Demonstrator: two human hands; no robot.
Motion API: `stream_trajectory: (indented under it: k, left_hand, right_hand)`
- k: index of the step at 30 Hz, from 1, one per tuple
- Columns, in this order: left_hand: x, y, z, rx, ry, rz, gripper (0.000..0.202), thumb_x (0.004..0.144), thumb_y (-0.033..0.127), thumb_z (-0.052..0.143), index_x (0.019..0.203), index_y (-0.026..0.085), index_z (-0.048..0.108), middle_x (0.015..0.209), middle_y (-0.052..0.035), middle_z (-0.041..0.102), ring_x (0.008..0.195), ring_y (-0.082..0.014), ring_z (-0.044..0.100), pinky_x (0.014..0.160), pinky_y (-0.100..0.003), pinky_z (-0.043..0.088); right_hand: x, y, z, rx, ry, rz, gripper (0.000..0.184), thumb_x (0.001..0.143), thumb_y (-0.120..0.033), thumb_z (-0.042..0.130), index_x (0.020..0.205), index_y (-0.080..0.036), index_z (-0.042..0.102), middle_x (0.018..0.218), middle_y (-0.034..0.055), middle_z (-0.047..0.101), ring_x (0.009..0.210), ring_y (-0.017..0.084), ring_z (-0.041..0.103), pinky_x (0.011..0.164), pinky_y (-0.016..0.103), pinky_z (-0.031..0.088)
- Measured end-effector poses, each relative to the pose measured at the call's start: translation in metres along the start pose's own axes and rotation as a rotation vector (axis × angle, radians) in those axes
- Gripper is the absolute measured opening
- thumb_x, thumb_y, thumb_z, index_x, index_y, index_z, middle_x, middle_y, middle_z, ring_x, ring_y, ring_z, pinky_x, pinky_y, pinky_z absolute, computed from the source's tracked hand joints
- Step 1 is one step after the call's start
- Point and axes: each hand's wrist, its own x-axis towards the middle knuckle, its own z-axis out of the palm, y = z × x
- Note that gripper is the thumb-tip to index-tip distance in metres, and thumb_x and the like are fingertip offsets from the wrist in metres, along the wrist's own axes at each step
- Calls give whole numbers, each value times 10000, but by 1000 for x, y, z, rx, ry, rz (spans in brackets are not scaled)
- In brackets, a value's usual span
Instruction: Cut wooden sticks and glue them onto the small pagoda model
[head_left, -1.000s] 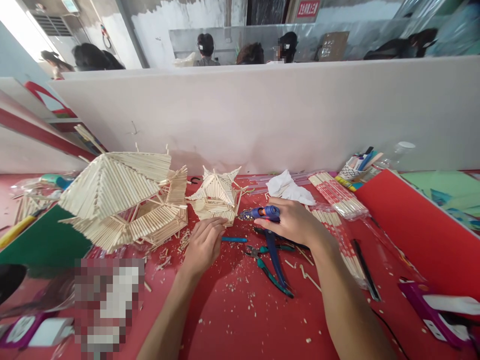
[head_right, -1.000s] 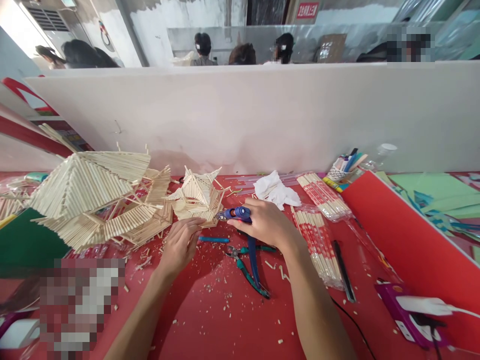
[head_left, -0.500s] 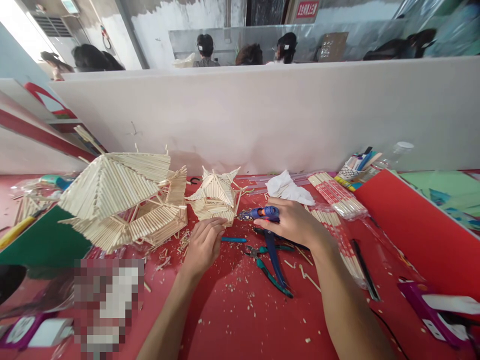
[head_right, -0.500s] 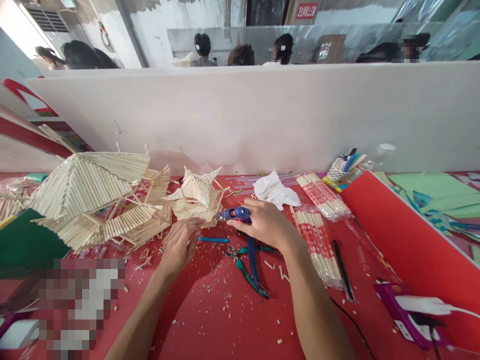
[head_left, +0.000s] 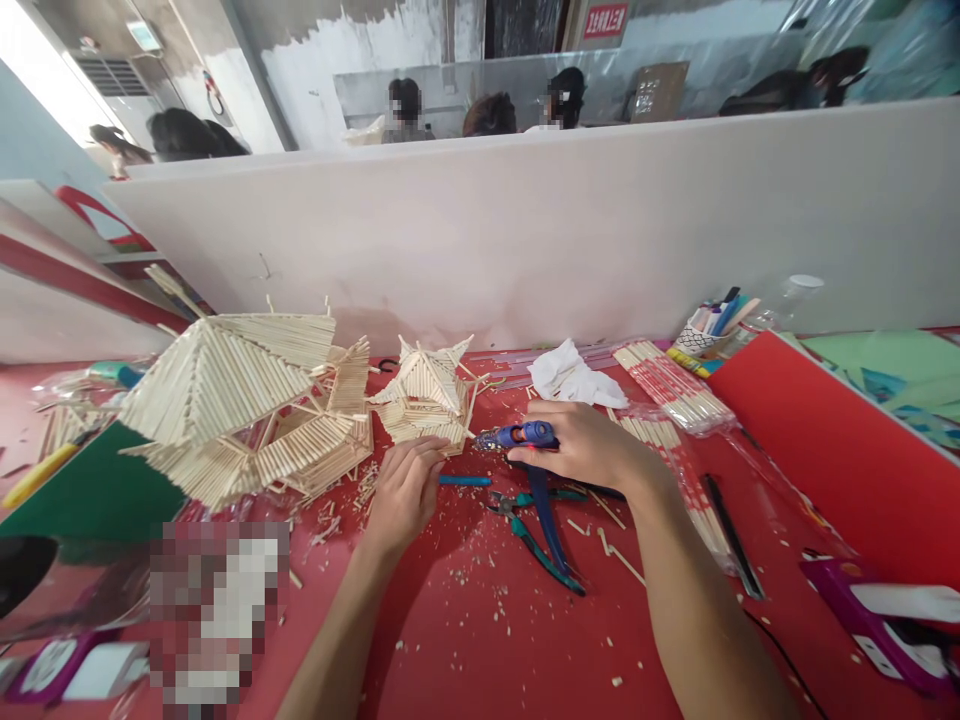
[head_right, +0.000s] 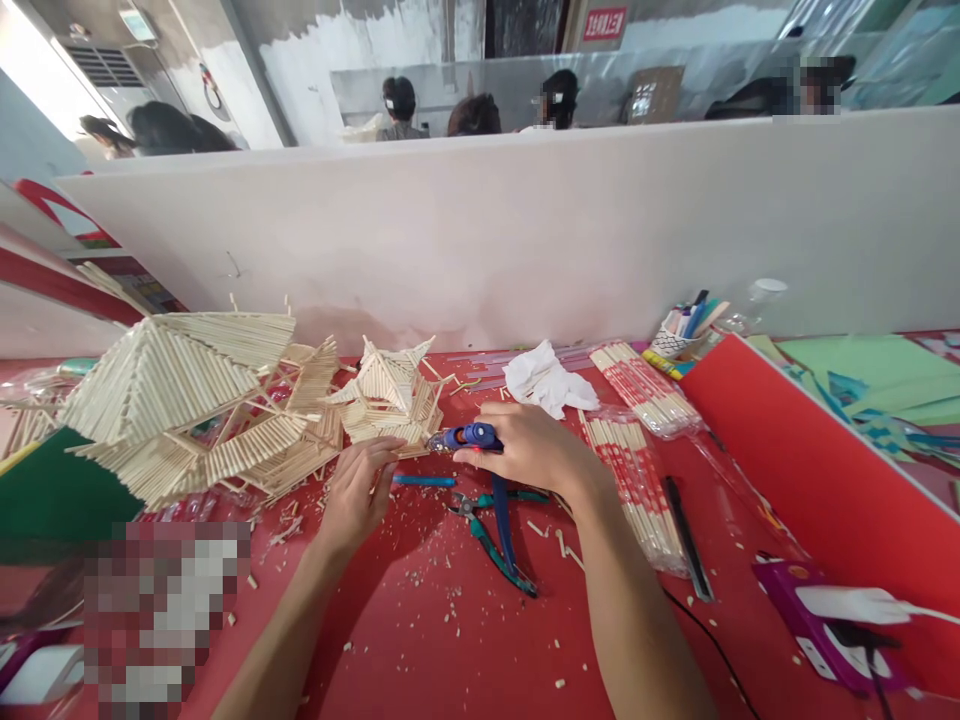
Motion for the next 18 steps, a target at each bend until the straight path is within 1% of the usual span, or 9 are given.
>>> stream_trajectory:
  k: [5,11,14,18]
  left_hand:
    - [0,0,1,-2,11,-15,164,992,124,500,1089,218,592,1158,-86,734,1120,-212,675,964,-389,509]
    - [1,2,0,2,17,-9,177,987,103,508,1098,220,581,1163,-77,729,1137,-211,656,976,-390,495]
    - [4,6,-1,20,35,-4,160,986,102,521,1077,219,580,1120,-71,733,1083,-208,664,944,-373,489]
    - [12,16,-1,63,87,-32,137,982,113,535,1048,219,591,1041,-59,738,976,-202,676,882,-353,481]
  right_hand:
    - [3,-1,4,-33,29,-35,315,980,-474,598,806,-214,634,815,30,632,739,184,584,666,306,385]
    - [3,0,4,-41,27,-43,331,975,-494,602,802,-213,633,816,25,621,734,176,575,658,300,378]
    - [3,0,3,-40,52,-43,342,980,-492,598,791,-208,622,821,26,619,739,174,574,668,299,380]
    - [2,2,1,-32,69,-31,332,973,-477,611,777,-210,612,812,24,620,731,172,568,661,299,375]
